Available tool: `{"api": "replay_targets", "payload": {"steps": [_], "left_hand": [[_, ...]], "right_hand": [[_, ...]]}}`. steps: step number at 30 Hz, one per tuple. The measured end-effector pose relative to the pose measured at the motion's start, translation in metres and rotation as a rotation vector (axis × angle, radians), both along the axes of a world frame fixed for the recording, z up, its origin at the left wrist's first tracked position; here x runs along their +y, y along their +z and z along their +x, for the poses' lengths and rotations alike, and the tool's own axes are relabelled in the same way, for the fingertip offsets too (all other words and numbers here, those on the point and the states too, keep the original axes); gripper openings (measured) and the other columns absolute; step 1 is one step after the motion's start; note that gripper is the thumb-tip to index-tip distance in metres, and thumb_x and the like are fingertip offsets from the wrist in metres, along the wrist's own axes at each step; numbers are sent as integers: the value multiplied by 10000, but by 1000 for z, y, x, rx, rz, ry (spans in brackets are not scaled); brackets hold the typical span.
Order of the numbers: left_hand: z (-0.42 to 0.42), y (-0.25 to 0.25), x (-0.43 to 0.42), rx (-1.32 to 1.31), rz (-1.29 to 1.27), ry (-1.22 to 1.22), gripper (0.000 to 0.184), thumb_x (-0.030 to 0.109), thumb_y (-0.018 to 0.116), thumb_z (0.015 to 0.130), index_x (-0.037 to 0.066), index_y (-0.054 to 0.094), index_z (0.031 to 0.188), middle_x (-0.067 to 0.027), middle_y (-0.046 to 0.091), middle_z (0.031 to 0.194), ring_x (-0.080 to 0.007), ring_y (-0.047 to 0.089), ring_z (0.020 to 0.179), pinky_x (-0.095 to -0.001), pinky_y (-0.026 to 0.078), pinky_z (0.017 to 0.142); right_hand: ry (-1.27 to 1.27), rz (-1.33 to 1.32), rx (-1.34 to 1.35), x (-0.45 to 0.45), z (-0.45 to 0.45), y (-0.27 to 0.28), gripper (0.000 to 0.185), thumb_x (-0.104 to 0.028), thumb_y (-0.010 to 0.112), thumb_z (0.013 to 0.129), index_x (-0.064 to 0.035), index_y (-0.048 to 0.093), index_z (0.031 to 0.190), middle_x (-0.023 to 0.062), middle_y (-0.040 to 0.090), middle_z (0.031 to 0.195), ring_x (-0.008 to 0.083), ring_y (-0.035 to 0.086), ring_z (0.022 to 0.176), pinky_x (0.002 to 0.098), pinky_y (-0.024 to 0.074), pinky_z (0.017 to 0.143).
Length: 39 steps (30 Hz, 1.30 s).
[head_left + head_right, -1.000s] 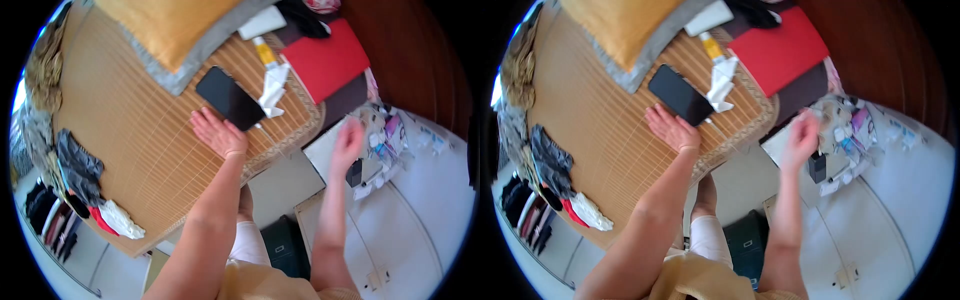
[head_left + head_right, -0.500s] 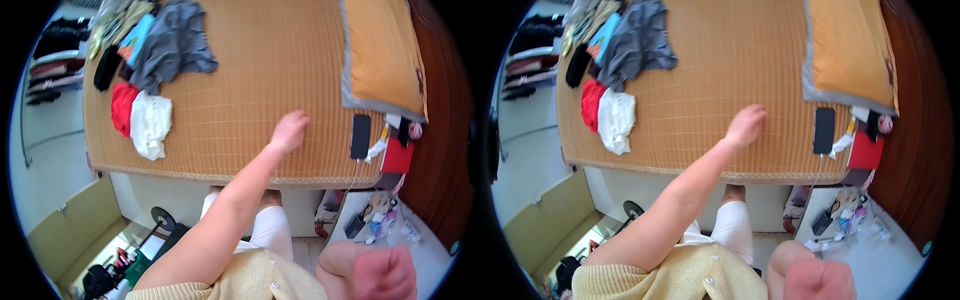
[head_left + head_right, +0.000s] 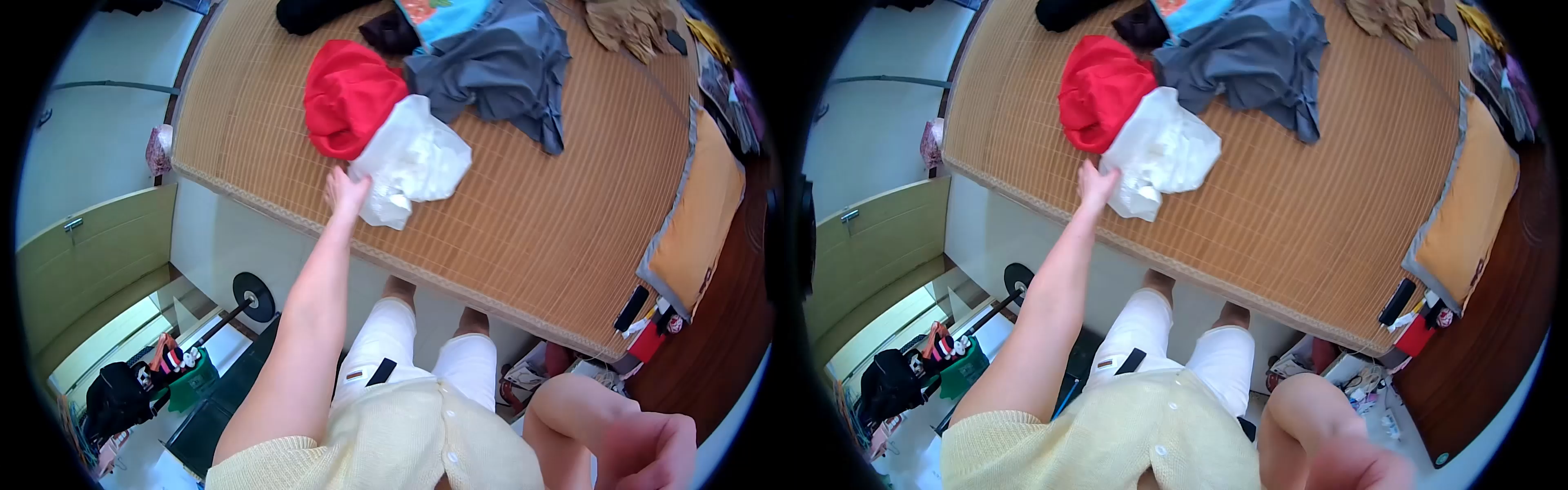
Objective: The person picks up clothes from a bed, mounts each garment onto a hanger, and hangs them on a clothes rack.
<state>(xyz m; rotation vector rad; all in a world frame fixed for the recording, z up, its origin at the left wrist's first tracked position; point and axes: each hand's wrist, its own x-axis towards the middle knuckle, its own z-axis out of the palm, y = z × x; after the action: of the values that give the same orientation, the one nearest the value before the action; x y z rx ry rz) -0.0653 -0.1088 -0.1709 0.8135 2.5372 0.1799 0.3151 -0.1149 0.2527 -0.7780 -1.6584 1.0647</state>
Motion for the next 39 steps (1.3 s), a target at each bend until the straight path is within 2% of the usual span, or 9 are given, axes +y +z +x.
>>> {"api": "replay_targets", "payload": {"steps": [2,8,12,16,24,31,34,36,39], "left_hand": [[-16,-7,-9,-155,-118,-40,706,337,729,734,41,451,1312,-204,466,1325,-362,458,1246,-481,369,1035],[-24,-14,-40,-575,160,36,305,240,595,902,-5,611,1084,-141,662,998,-279,633,921,-381,479,818],[-20,21,-40,-1185,611,691,307,231,482,1014,-10,559,1188,-95,641,1131,-183,628,1004,-350,509,861],[-33,82,-33,-1315,683,717,356,251,419,1029,-10,513,1253,-121,626,1166,-210,603,1096,-382,500,933],[-66,184,-64,-1966,677,696,519,362,367,1020,-7,428,1380,-196,516,1355,-346,522,1229,-476,402,1071],[-49,242,-94,-1943,713,674,527,382,357,1017,-4,448,1365,-196,540,1326,-342,542,1206,-476,441,1033],[-42,258,-103,-1909,716,676,525,387,375,1011,-5,469,1347,-186,568,1292,-332,569,1170,-469,464,1004],[-40,267,-112,-1904,729,662,513,382,404,1002,-3,486,1331,-179,589,1261,-320,591,1135,-463,482,978],[-34,300,-117,-1814,732,688,492,369,444,989,-4,511,1303,-167,620,1207,-303,623,1073,-452,509,936]], "right_hand": [[-22,-165,-402,-2,-10,39,249,35,639,641,-172,506,605,-108,514,588,17,427,501,173,360,562],[105,49,81,37,-121,29,275,81,654,589,-154,511,585,-90,508,556,15,402,455,149,337,493],[-15,-37,-130,20,-128,68,235,78,630,622,-138,537,603,-75,528,550,27,424,441,150,338,460],[349,139,452,40,-154,53,201,64,604,652,-129,554,621,-56,555,566,47,469,460,164,361,462],[521,344,634,24,-131,65,180,46,589,679,-130,562,655,-33,546,559,63,470,458,188,354,453],[627,286,970,6,-129,43,154,-118,669,791,-146,608,930,-26,543,667,87,490,546,223,335,500],[-159,-609,17,-26,-111,9,162,-58,643,804,-67,521,698,-8,486,603,90,379,448,225,281,409],[102,-197,-18,5,-145,-58,176,-6,697,780,-30,543,700,3,454,607,80,421,550,248,333,495],[263,-312,-205,-20,-162,-159,108,-12,675,800,-33,570,786,32,498,732,90,482,593,236,385,531]]}}
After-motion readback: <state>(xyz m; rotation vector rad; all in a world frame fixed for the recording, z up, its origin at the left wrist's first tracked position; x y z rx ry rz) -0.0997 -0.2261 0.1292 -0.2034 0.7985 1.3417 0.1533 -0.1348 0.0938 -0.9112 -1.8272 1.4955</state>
